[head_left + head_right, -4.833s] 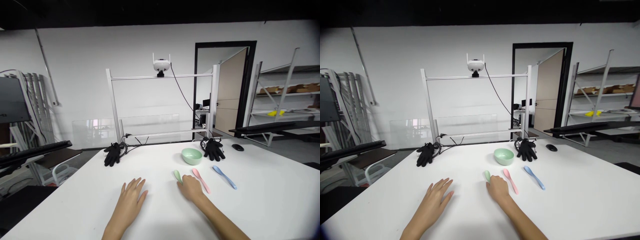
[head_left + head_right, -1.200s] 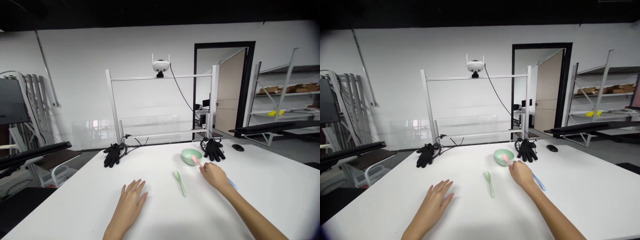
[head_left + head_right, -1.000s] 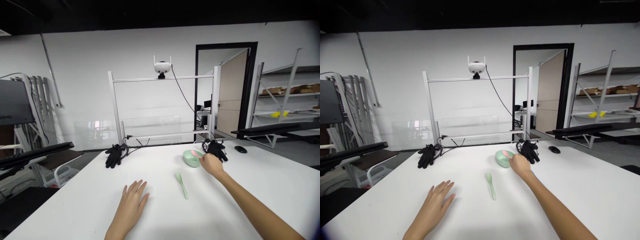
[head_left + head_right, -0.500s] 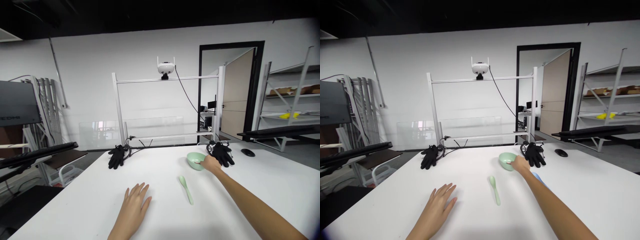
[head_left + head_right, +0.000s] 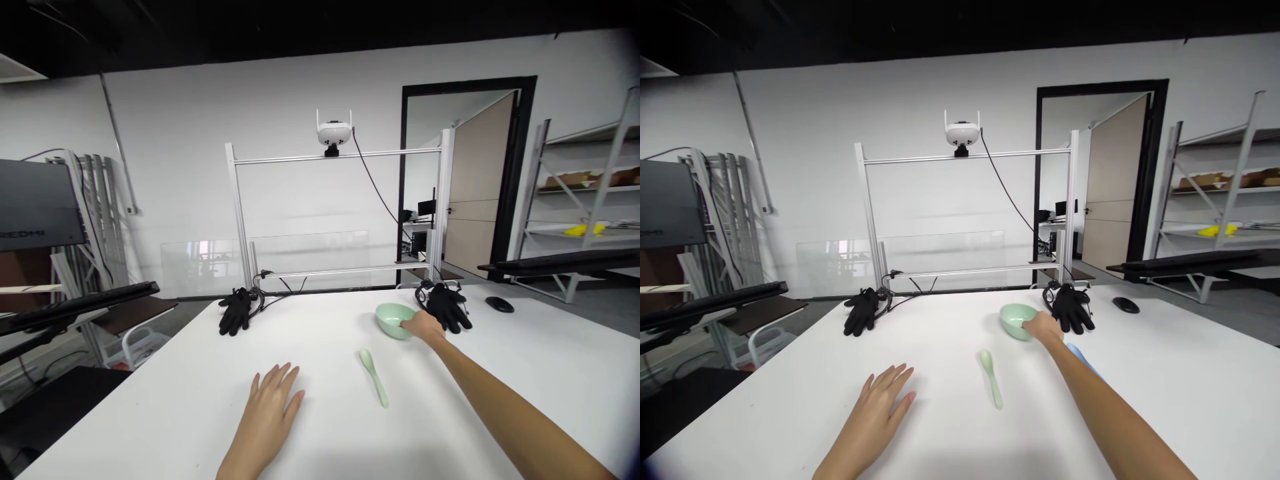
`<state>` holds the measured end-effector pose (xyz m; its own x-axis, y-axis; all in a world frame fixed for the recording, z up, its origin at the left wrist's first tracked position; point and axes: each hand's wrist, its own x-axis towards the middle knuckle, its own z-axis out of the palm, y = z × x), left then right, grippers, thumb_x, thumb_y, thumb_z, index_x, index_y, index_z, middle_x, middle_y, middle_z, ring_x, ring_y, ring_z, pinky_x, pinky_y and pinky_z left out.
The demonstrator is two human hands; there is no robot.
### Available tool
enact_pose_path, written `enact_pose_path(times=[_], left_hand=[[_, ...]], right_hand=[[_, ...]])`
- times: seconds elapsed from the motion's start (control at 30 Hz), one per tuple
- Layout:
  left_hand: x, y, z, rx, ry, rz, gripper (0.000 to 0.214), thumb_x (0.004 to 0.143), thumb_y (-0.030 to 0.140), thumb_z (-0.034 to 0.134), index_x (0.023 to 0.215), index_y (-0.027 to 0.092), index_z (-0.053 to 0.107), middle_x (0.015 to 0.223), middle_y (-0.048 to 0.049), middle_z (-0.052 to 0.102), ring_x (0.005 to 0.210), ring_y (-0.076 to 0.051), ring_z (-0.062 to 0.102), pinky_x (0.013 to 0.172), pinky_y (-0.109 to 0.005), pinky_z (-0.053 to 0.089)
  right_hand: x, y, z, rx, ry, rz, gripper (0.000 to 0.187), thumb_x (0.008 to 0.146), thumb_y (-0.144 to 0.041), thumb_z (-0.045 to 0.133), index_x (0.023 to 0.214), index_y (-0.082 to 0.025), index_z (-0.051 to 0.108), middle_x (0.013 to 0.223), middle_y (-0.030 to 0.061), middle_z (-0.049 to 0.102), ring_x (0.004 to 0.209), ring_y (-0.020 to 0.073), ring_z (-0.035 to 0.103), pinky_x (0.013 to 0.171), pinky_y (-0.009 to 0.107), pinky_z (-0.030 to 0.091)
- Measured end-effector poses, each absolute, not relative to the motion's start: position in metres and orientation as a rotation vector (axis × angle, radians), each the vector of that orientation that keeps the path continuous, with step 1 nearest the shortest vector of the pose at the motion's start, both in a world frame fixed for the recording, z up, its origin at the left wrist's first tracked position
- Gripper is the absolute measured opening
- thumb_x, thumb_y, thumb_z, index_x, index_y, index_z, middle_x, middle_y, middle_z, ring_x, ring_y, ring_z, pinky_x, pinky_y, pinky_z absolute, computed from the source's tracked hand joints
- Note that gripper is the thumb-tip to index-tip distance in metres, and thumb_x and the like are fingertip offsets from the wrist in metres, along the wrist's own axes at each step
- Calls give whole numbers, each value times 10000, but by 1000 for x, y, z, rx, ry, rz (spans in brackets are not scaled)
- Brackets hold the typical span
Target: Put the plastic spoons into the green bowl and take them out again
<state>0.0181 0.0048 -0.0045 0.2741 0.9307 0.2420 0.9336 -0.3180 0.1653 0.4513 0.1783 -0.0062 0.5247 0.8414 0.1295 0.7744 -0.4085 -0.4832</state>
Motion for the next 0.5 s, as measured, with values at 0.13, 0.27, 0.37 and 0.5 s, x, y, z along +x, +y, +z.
enact_pose_path(times=[0.13,0.27,0.37,0.5], left_hand=[[18,4,-6,-2501,-1809,-488,528,1051,485,348,1503,268,513,1577,-67,505,1489,-306,402,1225,-594,266],[17,4,-7,-2502,-1815,-474,531,1051,493,344,1504,272,512,1580,-63,501,1494,-303,395,1228,-590,262],[17,4,-8,-2499,-1833,-457,538,1052,498,337,1510,271,506,1586,-59,493,1498,-301,387,1231,-585,257],[17,4,-7,-2495,-1835,-471,536,1049,492,350,1504,262,514,1584,-64,495,1497,-305,387,1230,-590,257]], right_hand=[[450,168,-1,-2325,-1330,229,594,790,-572,627,1114,-89,749,1147,243,733,1053,370,710,801,406,563],[449,142,0,-2235,-1420,144,601,907,-608,426,1067,-134,759,1128,212,741,1054,365,700,823,412,537],[444,111,-6,-2059,-1490,-50,657,940,-617,365,1202,-126,713,1209,217,712,1083,342,684,871,410,526],[433,65,-20,-1790,-1668,-191,618,967,-601,370,1329,-190,656,1351,149,663,1244,314,614,1017,442,498]])
